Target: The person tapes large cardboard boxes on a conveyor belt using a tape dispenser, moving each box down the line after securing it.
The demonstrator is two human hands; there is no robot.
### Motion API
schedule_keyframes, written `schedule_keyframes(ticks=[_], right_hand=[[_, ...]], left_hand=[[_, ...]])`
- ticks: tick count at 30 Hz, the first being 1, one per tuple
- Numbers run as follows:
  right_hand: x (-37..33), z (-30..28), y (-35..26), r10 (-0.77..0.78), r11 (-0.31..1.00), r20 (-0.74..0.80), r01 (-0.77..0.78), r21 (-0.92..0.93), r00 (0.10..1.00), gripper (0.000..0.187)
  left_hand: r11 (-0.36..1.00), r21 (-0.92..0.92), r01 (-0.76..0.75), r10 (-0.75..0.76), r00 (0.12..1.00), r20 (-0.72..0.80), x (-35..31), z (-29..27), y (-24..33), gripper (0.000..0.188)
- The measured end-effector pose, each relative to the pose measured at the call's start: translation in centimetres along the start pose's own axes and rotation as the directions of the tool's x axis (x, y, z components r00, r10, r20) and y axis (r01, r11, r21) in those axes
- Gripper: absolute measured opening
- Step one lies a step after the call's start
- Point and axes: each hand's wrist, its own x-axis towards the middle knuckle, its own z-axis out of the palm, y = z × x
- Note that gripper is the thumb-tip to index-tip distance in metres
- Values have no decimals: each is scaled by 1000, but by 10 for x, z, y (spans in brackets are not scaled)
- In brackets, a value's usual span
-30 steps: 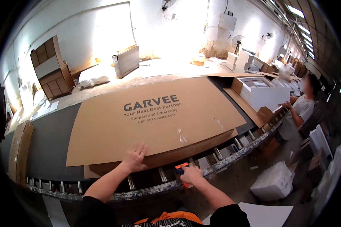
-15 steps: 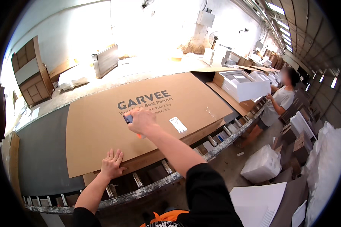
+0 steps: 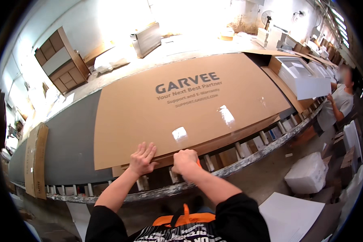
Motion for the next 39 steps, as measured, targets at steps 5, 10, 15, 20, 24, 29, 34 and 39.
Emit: schedule_keyframes(ticks=[5,10,15,20,24,29,34,39], right_hand=[[-17,62,-12,-26,986,112,44,-159,993,42],[-66,-14,-51,-60,986,-135,80,147,989,56],[-1,-113,-140,-25,966,-862,234,110,506,55],[46,-77,-170,28,997,-148,-17,74,989,45],[-38,-34,-179,6,997,17,-7,72,1000,41],[2,28,-181,-61,998,-28,61,26,998,35],[5,95,-153,-142,989,-84,139,-45,986,44],[-88,65,-59,-368,879,-673,476,-28,642,71]], left_hand=[[994,-107,-9,2,998,-65,-21,-9,-19,77],[997,-35,72,-76,990,-119,-83,-26,-60,80],[998,-60,31,-44,971,-233,-88,-15,-64,77],[994,-108,30,-63,946,-317,-98,8,-70,68],[994,-91,63,-87,952,-293,-113,3,-78,63],[995,-93,34,-59,961,-270,-101,-3,-67,65],[996,-67,62,-79,954,-291,-99,0,-72,66],[967,-103,235,-249,956,-156,-96,-28,-61,67]])
